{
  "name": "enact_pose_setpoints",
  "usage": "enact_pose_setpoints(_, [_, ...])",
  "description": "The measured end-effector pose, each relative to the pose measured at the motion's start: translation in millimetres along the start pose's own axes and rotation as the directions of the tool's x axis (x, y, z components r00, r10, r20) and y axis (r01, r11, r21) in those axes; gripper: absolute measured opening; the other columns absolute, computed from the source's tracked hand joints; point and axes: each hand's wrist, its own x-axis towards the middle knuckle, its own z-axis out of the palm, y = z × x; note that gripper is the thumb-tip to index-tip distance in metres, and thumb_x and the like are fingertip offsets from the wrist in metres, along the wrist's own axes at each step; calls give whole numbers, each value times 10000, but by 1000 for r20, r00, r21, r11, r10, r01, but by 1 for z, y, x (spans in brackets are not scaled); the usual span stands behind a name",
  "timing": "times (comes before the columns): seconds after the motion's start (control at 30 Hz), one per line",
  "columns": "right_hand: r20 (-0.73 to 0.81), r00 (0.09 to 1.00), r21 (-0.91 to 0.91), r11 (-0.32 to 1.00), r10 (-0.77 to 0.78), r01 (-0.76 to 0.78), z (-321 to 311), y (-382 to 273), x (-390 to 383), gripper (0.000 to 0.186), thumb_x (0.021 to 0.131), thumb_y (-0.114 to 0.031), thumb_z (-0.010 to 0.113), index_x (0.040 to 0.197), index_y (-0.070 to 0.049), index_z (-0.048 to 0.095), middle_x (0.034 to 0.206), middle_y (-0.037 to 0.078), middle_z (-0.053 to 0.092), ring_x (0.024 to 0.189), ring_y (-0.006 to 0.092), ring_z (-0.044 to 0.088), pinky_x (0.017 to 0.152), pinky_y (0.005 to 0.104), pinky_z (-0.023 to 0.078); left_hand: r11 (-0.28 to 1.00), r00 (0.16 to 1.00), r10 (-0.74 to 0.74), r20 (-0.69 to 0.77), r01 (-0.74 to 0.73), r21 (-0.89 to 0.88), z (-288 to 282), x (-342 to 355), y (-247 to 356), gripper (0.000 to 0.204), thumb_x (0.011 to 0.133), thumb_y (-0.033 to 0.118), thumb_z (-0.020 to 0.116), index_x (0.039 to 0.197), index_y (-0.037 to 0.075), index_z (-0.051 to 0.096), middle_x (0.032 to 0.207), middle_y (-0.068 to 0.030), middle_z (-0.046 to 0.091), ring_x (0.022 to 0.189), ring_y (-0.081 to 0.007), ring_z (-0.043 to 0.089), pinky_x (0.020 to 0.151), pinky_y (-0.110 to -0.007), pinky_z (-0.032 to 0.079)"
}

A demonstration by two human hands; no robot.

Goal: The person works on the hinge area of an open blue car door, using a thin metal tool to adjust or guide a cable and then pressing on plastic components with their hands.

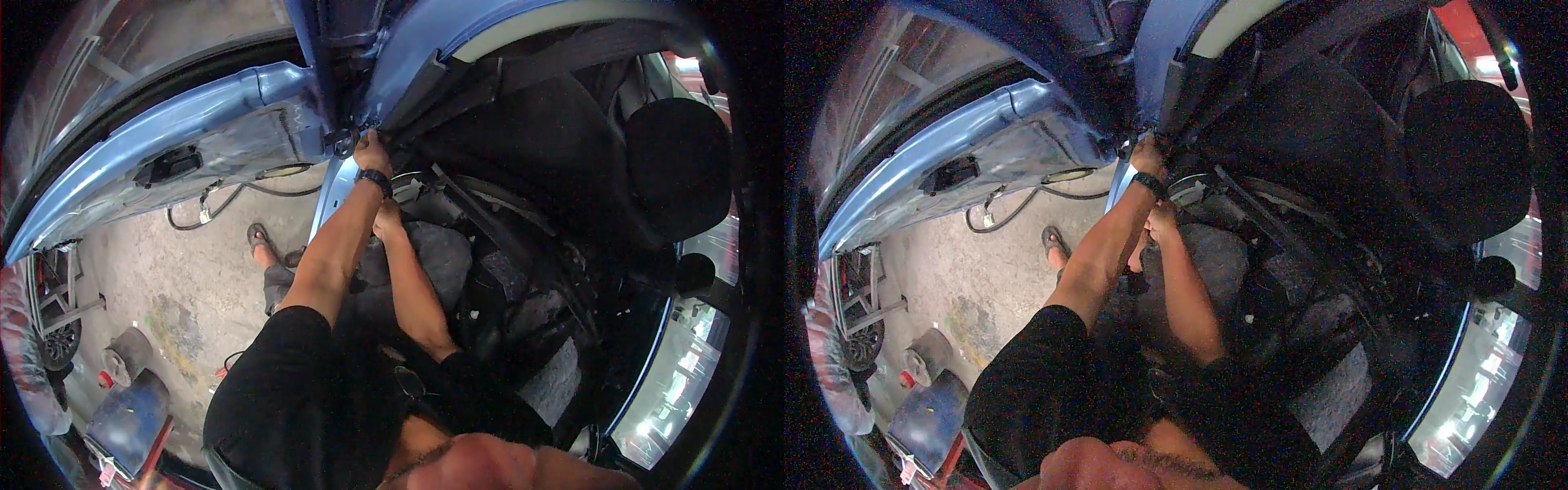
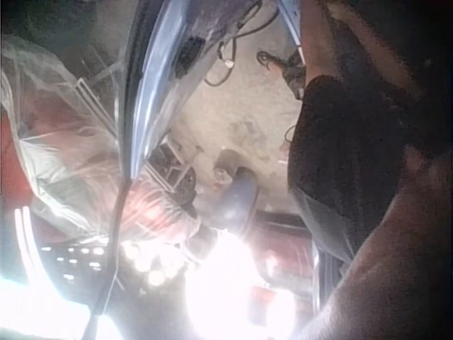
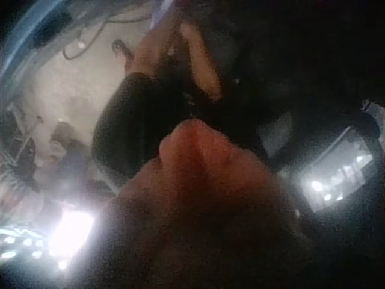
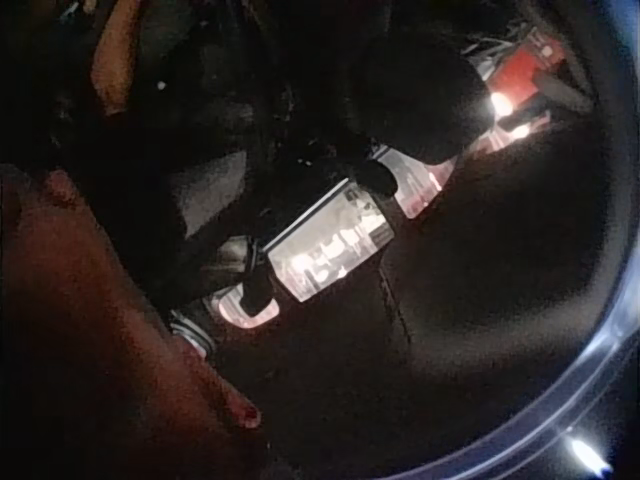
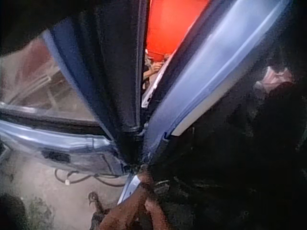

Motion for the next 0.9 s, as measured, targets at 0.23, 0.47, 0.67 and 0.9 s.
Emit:
enact_pose_setpoints(0.23, [7, 999, 37, 999, -41, 40, -22, 3, 11, 264, 906, -131, 483, 1155, -63, 430, 913, 84, 485, 728, 182, 504, 577, 319, 407, 1000, 1000, -21, 7, 21, -10, 18, -21, 6, 203, 899, 153, 602, 1006, -15, 562, 855, -119, 640, 674, -206, 618, 612, -338, 541])
enact_pose_setpoints(0.47, [-50, 999, -36, 999, -14, 12, -7, -15, -13, 393, 860, -133, 630, 1198, -16, 467, 1017, 122, 627, 836, 205, 651, 606, 314, 532, 1000, 998, -20, 66, 20, 7, 9, -18, 6, 135, 881, 147, 618, 909, 19, 584, 814, -80, 621, 653, -184, 607, 571, -310, 529])
enact_pose_setpoints(0.67, [23, 999, -25, 999, -28, 29, 0, -25, -30, 255, 822, -92, 651, 1042, -42, 531, 779, 52, 605, 529, 134, 550, 387, 280, 366, 996, 997, -25, 68, 31, -85, -2, 1, -6, 180, 874, 177, 631, 913, 2, 629, 803, -71, 637, 664, -184, 616, 583, -315, 515])
enact_pose_setpoints(0.9, [42, 999, -123, 992, 30, -25, 2, -24, -23, 383, 868, 23, 424, 1200, -167, 408, 721, 42, 468, 485, 133, 397, 401, 266, 314, 587, 912, 392, 121, -350, 731, -16, 21, -11, 235, 852, 194, 673, 992, 9, 639, 883, -77, 659, 687, -188, 621, 654, -298, 513])
